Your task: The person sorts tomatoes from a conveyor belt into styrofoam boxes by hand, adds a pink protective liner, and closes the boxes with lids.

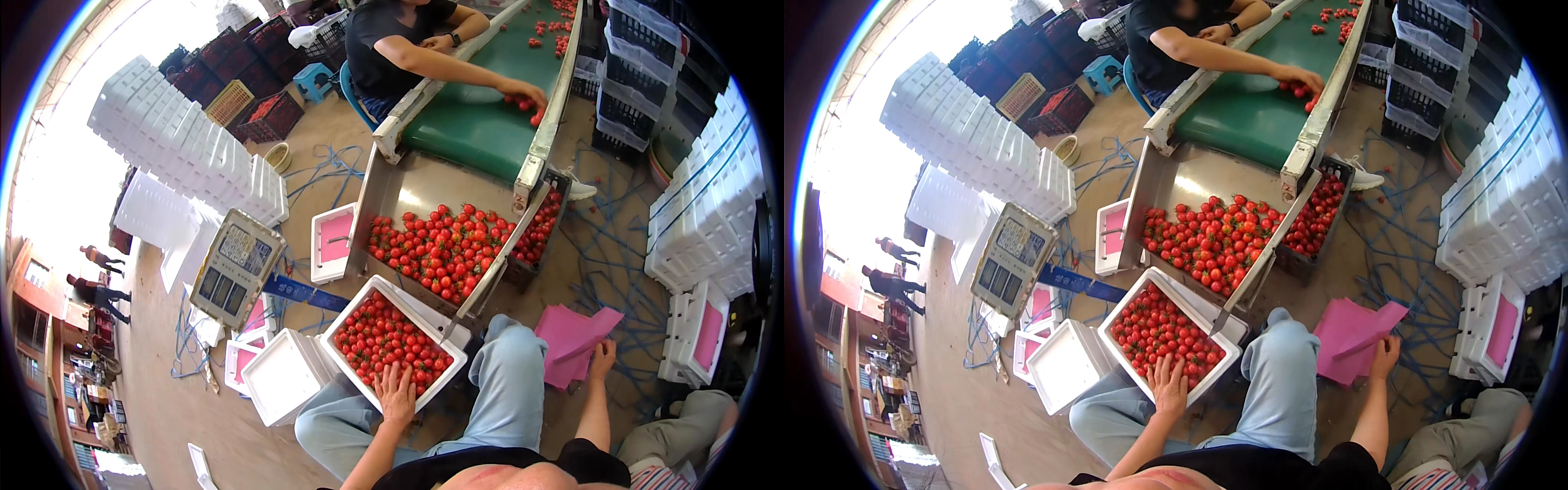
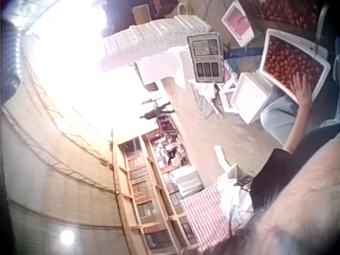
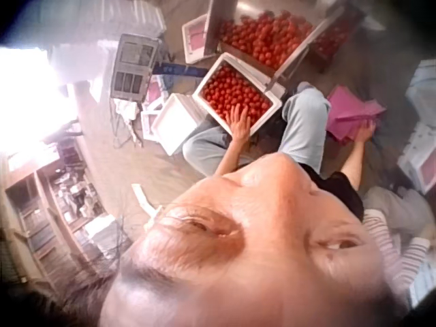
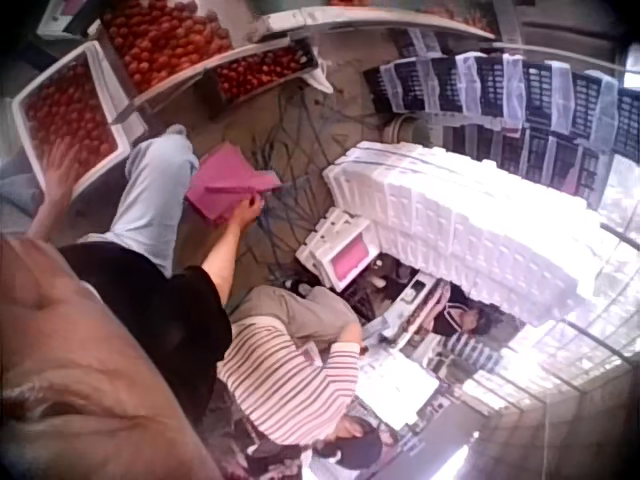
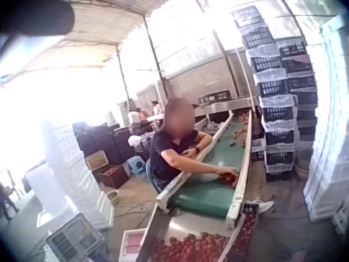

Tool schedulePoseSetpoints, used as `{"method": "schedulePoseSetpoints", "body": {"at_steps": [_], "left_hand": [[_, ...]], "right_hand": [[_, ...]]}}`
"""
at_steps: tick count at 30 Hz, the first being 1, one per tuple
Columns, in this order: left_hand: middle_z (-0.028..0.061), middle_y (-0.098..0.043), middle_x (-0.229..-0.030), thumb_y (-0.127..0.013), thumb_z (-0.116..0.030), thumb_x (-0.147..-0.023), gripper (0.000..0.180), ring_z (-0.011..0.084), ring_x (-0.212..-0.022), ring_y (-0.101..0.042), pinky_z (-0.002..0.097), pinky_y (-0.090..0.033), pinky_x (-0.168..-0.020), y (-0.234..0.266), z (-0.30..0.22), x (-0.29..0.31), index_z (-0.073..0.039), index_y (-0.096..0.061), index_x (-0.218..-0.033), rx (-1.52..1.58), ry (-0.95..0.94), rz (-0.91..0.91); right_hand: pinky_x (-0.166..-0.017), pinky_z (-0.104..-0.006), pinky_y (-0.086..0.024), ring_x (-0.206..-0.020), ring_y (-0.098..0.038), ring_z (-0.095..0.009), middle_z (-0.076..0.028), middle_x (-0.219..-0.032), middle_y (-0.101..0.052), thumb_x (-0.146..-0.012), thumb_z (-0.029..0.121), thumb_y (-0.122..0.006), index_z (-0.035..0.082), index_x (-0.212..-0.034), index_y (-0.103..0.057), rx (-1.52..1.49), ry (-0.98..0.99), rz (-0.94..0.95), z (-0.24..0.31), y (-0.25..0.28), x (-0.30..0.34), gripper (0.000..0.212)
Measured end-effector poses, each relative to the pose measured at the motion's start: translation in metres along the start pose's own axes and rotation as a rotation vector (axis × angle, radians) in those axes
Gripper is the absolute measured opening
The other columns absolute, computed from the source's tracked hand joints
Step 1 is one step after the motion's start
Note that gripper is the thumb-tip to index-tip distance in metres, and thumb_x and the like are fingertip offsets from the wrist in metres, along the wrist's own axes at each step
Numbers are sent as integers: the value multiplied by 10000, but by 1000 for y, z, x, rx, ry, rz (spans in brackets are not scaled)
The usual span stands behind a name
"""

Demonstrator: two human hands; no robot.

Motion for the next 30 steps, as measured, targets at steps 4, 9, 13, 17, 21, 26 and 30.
{"method": "schedulePoseSetpoints", "body": {"at_steps": [4,9,13,17,21,26,30], "left_hand": [[228,-316,-1535,-628,-275,-918,565,394,-1422,-302,539,-214,-1167,20,4,-14,-83,-469,-1425,112,60,-180],[185,-298,-1556,-611,-261,-937,541,332,-1433,-304,516,-193,-1181,21,1,-5,-103,-460,-1431,213,65,-203],[218,-357,-1488,-701,-242,-863,610,387,-1387,-341,516,-237,-1163,41,48,29,-70,-471,-1402,335,303,-451],[283,-403,-1411,-710,-162,-840,586,450,-1327,-381,499,-313,-1117,67,150,66,10,-476,-1348,404,540,-673],[276,-398,-1416,-732,-214,-817,631,442,-1345,-365,504,-315,-1119,65,207,48,19,-473,-1343,350,722,-577],[226,-386,-1458,-748,-295,-802,749,389,-1381,-344,513,-298,-1132,44,282,53,-19,-413,-1412,132,904,-331],[178,-449,-1440,-754,-356,-811,791,356,-1391,-352,494,-284,-1142,20,305,55,-35,-395,-1439,50,951,-151]], "right_hand": [[-738,-281,-401,-808,-485,-124,-24,-856,-518,-890,45,-534,9,-863,-583,-297,21,-110,111,20,-35,66],[-788,-285,-401,-870,-513,-137,-24,-960,-567,-849,64,-468,14,-958,-581,-656,128,178,263,13,-50,164],[-832,-358,-435,-961,-538,-234,-113,-1000,-589,-743,117,-500,2,-845,-593,-624,496,457,428,-38,51,179],[-823,-399,-434,-914,-531,-324,-143,-939,-558,-622,91,-611,12,-770,-561,-426,1032,913,518,-166,194,175],[-876,-453,-435,-978,-544,-361,-135,-999,-584,-735,130,-673,52,-855,-615,-148,1081,1225,445,-311,275,154],[-1172,-599,-155,-1429,-242,-401,-128,-1469,-389,-898,422,-635,149,-1350,-522,413,1134,1093,359,-357,333,540],[-1167,-645,-93,-1465,-158,-412,-128,-1552,-288,-936,487,-555,170,-1451,-435,551,1109,1060,351,-361,352,616]]}}
Point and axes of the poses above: each hand's wrist, its own x-axis away from the middle knuckle, its own y-axis out of the back of the hand, z = x × y, the point moved 6 cm from there along -x, towards the middle knuckle
